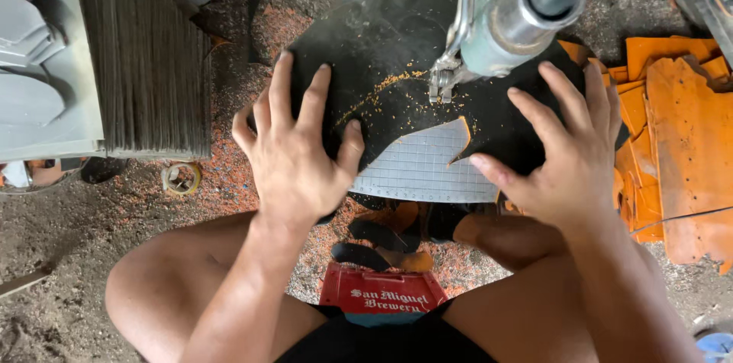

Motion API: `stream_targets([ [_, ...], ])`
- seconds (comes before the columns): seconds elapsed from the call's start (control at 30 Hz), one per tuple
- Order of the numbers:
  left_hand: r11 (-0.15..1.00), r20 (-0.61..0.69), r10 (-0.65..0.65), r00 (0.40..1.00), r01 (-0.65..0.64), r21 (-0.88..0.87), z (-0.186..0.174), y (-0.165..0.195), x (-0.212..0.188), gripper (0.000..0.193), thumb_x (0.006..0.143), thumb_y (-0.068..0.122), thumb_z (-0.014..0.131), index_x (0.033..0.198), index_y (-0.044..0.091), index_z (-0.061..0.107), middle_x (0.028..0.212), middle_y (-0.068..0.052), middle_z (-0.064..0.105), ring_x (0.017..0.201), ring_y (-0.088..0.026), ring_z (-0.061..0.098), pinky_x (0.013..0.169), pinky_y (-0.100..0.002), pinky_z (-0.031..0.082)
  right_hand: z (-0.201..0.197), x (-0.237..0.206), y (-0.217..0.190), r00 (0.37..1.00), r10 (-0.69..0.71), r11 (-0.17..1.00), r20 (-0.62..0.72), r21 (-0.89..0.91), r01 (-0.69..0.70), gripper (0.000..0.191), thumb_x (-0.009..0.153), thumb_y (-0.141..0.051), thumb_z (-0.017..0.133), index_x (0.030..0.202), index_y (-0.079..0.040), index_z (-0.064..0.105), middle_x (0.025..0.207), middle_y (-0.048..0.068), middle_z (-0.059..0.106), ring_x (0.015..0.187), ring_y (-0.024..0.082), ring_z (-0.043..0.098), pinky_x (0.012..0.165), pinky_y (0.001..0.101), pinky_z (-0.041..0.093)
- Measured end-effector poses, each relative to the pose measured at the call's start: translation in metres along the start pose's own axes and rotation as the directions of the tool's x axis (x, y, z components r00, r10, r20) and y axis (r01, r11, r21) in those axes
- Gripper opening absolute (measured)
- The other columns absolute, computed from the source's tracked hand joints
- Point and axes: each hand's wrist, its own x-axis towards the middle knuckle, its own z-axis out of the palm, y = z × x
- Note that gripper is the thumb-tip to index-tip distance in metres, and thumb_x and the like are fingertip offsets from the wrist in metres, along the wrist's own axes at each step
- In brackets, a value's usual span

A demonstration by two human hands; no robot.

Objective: The person uses a vertical cutting machine to cut a black rubber sheet into a specific shape. They guide the material through the blade, periodically repositioning it to follow the desired outline.

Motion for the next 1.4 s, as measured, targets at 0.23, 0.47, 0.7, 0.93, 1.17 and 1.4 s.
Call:
stream_targets([
  [0.23,0.987,-0.036,-0.103,0.994,0.107,0.120,0.004,0.023,-0.019,0.070,0.088,0.046,0.064,0.147,0.009,0.055,0.160,-0.028,0.035,0.149,-0.054,0.024,0.109,-0.083,0.003,0.001,0.014,0.027,0.994,-0.110,0.993,0.002,0.052,0.110,0.075,0.075,-0.058,0.087,0.132,-0.011,0.072,0.156,0.011,0.054,0.151,0.049,0.039,0.126,0.0653,0.029],
  [0.47,0.991,-0.073,-0.104,0.992,0.109,0.074,0.007,0.030,-0.025,0.068,0.087,0.044,0.065,0.145,0.009,0.059,0.162,-0.026,0.038,0.152,-0.050,0.027,0.119,-0.075,0.010,-0.004,0.033,0.034,0.987,-0.160,0.975,-0.012,0.153,0.160,0.070,0.077,-0.056,0.085,0.128,-0.010,0.073,0.156,0.011,0.055,0.153,0.045,0.040,0.123,0.0616,0.030],
  [0.7,0.992,-0.094,-0.119,0.988,0.123,0.031,0.013,0.025,-0.018,0.063,0.084,0.040,0.070,0.139,0.010,0.064,0.160,-0.023,0.043,0.151,-0.049,0.031,0.120,-0.066,0.018,-0.004,0.044,0.028,0.985,-0.170,0.973,-0.013,0.157,0.170,0.071,0.073,-0.053,0.086,0.124,-0.007,0.071,0.145,0.012,0.059,0.144,0.042,0.047,0.122,0.0580,0.036],
  [0.93,0.994,-0.097,-0.111,0.989,0.113,0.012,0.014,0.022,-0.012,0.059,0.086,0.038,0.071,0.138,0.011,0.065,0.159,-0.023,0.044,0.150,-0.049,0.032,0.120,-0.065,0.018,-0.003,0.046,0.027,0.986,-0.166,0.979,-0.013,0.120,0.166,0.073,0.071,-0.052,0.087,0.126,-0.006,0.072,0.141,0.013,0.061,0.140,0.043,0.049,0.119,0.0570,0.038],
  [1.17,0.995,-0.101,-0.097,0.990,0.096,-0.010,0.015,0.020,-0.003,0.057,0.088,0.036,0.072,0.139,0.011,0.065,0.159,-0.023,0.045,0.150,-0.049,0.033,0.121,-0.064,0.020,-0.003,0.048,0.028,0.991,-0.137,0.984,0.003,0.118,0.135,0.074,0.073,-0.052,0.088,0.129,-0.007,0.072,0.140,0.012,0.062,0.139,0.041,0.051,0.120,0.0557,0.039],
  [1.4,0.996,-0.103,-0.094,0.990,0.094,-0.007,0.016,0.019,0.002,0.057,0.086,0.035,0.073,0.138,0.011,0.066,0.159,-0.023,0.044,0.149,-0.049,0.035,0.119,-0.065,0.020,0.000,0.050,0.033,0.988,-0.155,0.986,-0.010,0.066,0.156,0.074,0.074,-0.053,0.088,0.127,-0.004,0.073,0.140,0.015,0.062,0.139,0.044,0.052,0.119,0.0579,0.040],
])
